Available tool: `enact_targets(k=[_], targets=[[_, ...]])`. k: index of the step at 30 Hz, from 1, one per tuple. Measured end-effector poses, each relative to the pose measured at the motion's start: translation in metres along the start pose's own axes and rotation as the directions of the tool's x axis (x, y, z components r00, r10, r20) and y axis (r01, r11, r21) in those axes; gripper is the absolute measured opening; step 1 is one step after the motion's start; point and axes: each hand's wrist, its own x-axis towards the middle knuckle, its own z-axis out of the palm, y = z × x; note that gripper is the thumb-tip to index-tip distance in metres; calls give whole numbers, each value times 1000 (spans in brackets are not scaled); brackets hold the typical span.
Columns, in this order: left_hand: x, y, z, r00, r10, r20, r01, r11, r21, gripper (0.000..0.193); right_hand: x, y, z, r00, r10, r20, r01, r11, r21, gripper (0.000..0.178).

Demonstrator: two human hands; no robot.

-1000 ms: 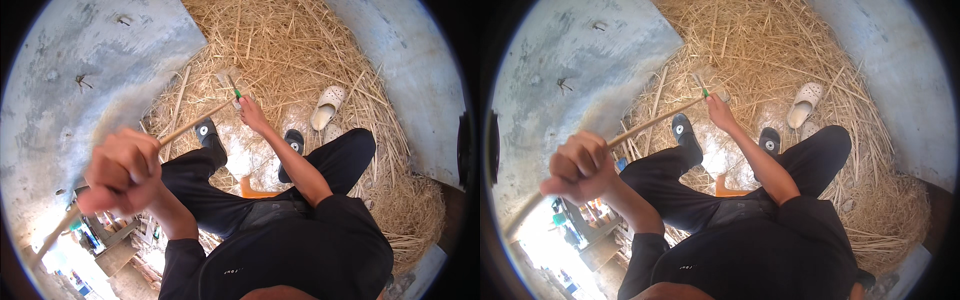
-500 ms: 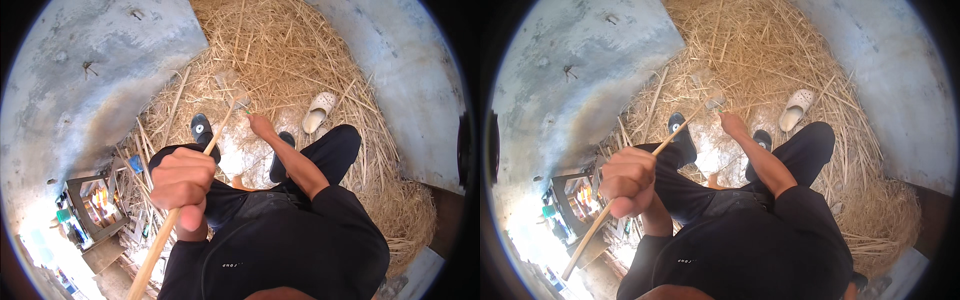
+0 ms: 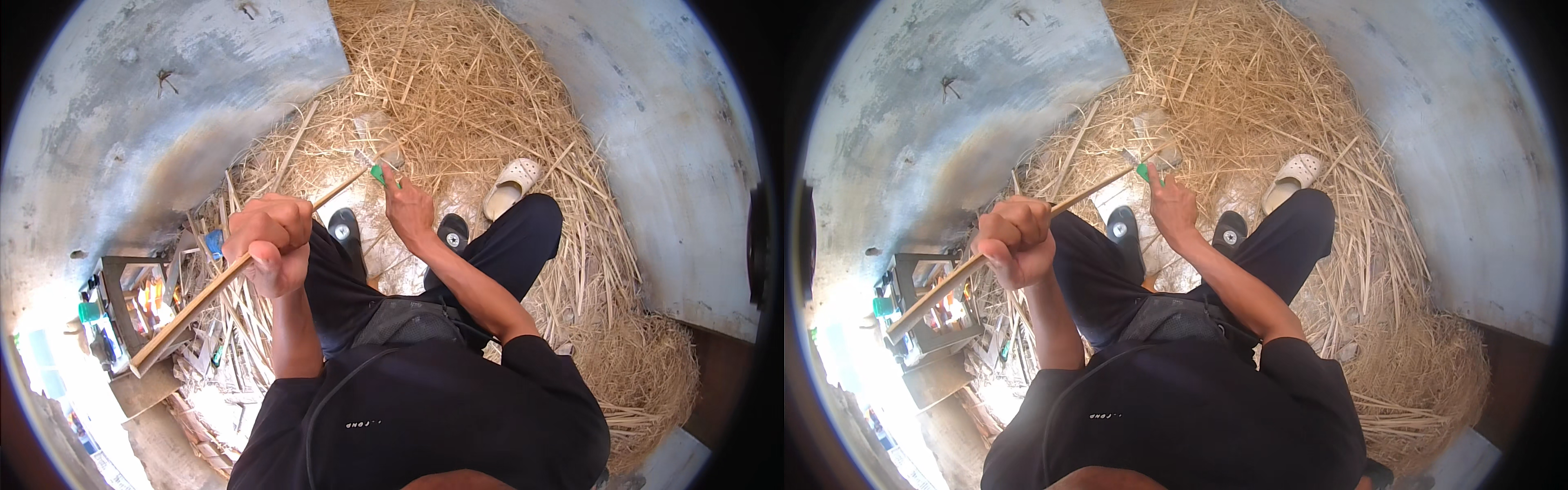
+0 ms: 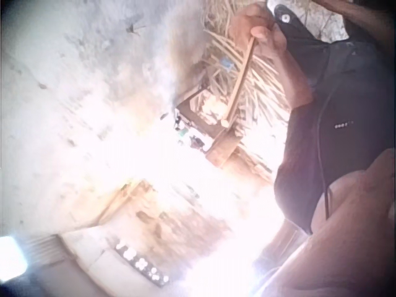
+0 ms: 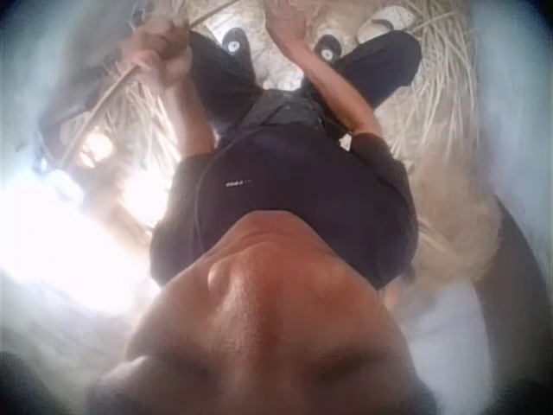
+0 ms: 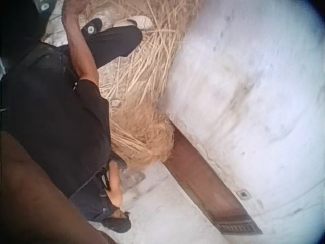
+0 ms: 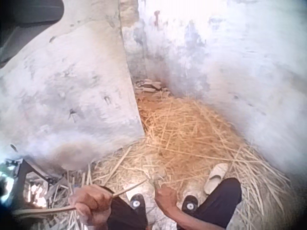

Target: The person strips a long wooden stick with a small knife while sitting on the floor surrounded by straw.

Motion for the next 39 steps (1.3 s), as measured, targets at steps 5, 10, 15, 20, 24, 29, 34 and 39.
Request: enact_targets(k=[5,10,15,20,24,29,34,39], targets=[[1,-1,10,998,20,58,-21,999,28,50,1,13,-8,999,-43,19,38,981,192,33],[0,6,11,1000,8,12,-8,999,44,59,10,-1,-6,944,90,316,-223,882,415,29],[-3,4,13,993,68,97,-70,997,16,62,10,33,82,861,251,442,-365,910,194,33],[-3,6,1,997,62,48,-64,996,55,61,14,71,117,842,307,444,-397,910,123,45],[-13,15,-24,990,47,-130,-35,995,91,59,46,15,40,886,207,416,-413,760,502,44],[-12,13,-31,990,28,-139,-16,996,87,57,18,-16,26,885,159,437,-367,817,446,44],[-9,11,-2,999,23,-24,-20,996,90,56,43,26,76,896,228,381,-324,923,209,48],[-5,5,1,998,32,-56,-28,997,75,58,49,30,77,882,253,397,-362,903,231,49]])
